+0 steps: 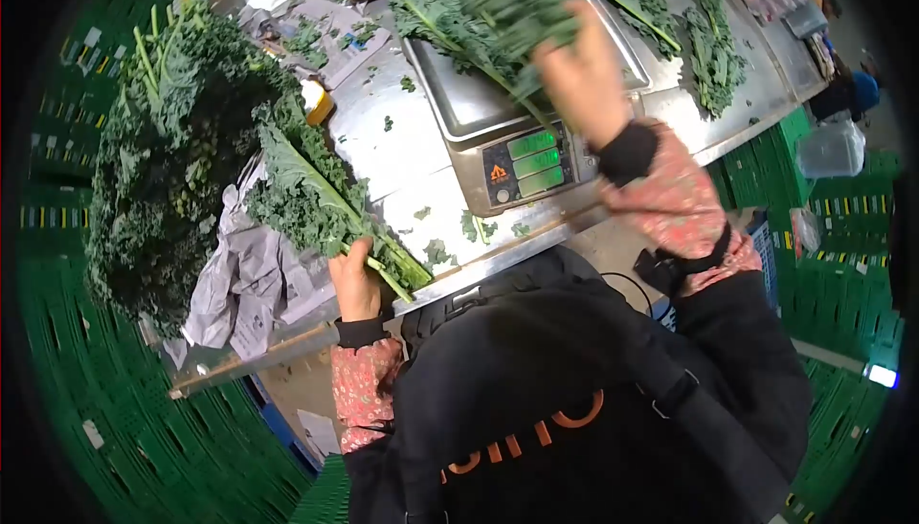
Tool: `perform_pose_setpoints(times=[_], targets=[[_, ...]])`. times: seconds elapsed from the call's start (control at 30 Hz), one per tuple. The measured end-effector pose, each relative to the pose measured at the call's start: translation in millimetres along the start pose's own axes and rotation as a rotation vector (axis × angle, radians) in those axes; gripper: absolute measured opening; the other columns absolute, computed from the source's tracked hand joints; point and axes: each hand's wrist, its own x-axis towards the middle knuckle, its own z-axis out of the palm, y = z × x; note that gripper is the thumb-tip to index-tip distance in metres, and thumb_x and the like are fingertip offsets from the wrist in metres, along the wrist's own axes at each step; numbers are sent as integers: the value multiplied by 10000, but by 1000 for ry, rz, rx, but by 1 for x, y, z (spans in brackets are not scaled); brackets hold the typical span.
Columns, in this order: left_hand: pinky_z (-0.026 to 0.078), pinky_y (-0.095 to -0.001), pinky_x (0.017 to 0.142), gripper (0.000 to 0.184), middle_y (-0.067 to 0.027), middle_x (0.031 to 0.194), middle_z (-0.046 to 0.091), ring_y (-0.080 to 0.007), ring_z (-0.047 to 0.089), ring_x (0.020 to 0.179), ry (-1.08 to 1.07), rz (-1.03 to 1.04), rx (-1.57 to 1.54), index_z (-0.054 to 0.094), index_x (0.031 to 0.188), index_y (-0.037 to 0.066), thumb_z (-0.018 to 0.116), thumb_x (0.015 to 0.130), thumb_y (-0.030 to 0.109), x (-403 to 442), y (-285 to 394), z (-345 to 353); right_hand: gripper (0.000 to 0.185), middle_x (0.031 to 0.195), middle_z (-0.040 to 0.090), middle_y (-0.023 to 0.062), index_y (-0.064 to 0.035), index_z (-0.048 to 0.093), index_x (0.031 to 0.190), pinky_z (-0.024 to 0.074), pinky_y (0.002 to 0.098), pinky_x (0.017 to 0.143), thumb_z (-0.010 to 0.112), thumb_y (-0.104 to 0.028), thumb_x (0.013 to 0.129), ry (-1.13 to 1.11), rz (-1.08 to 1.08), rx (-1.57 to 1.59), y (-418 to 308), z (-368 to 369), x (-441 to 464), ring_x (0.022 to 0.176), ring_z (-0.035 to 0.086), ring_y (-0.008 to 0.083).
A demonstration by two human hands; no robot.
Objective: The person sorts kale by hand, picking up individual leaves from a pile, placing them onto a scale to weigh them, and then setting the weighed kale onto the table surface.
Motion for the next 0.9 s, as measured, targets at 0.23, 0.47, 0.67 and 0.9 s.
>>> perform_pose_setpoints(times=[0.23, 0.47, 0.67, 0.9], targets=[[446, -297, 748, 196, -47, 909, 554, -136, 539, 845, -67, -193, -1, 538, 957, 26, 558, 769, -25, -8, -4, -5, 810, 1170, 382, 266, 24, 128, 1376, 425, 405, 865, 622, -172, 765, -953, 37, 69, -40, 97, -134, 1024, 472, 416], [459, -307, 802, 243, -32, 999, 555, -134, 534, 950, -130, -241, -271, 545, 1077, 32, 573, 838, 69, -10, -11, -11, 747, 1155, 398, 201, 16, 219, 1371, 433, 408, 829, 636, -190, 786, -889, -223, 27, -44, 95, -125, 995, 482, 352], [442, -289, 821, 216, -75, 980, 622, -158, 582, 902, -18, -166, -229, 581, 1023, -12, 604, 809, 11, -6, -10, 11, 675, 843, 575, 116, -40, 261, 1376, 510, 394, 629, 520, -58, 753, -922, -157, -229, -44, 90, -104, 782, 599, 299], [506, -331, 757, 328, -106, 1051, 599, -187, 584, 895, -99, -144, -309, 510, 1127, -50, 576, 811, 3, 4, -8, 18, 689, 1005, 611, 140, -87, 318, 1375, 505, 326, 577, 518, 59, 731, -104, -419, -104, -22, 58, -46, 712, 619, 279]])
